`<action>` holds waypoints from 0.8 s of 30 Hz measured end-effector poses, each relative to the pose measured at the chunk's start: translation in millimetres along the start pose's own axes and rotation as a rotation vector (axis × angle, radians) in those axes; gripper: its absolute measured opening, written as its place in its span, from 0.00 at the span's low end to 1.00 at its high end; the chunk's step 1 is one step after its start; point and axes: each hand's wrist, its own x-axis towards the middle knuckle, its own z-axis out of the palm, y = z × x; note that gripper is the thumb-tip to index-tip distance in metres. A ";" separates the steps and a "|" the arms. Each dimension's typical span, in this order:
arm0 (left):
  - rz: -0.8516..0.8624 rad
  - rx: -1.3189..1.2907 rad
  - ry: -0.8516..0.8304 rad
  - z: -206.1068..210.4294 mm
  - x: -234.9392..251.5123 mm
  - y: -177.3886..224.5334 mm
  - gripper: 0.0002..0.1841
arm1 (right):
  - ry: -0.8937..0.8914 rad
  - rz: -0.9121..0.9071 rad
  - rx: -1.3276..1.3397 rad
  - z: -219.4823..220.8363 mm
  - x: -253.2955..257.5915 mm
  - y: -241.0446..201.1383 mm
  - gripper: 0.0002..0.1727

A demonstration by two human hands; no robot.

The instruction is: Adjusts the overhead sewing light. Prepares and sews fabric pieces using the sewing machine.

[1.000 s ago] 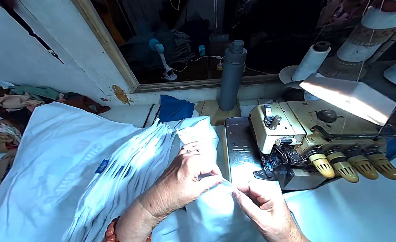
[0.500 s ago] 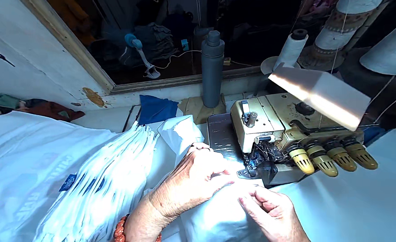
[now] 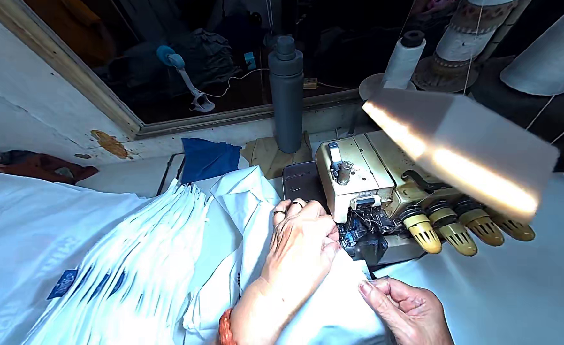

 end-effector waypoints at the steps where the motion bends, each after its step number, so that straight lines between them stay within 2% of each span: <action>1: -0.008 0.045 0.069 1.8 -2.4 2.6 0.07 | -0.001 0.014 0.004 -0.4 -0.3 -0.6 0.12; 3: 0.004 0.147 0.182 6.0 -9.0 5.6 0.08 | -0.004 0.034 0.019 -0.6 -1.0 -1.4 0.12; 6: 0.084 0.237 0.246 12.4 -19.6 5.4 0.10 | 0.011 0.061 0.048 0.2 -2.7 -1.2 0.13; 10: 0.177 0.240 0.218 13.4 -30.4 4.9 0.14 | 0.019 0.110 0.080 -2.9 -6.3 0.0 0.14; 24: 0.210 0.137 0.148 13.7 -34.3 1.0 0.19 | 0.068 0.085 0.105 -5.3 -2.3 6.5 0.15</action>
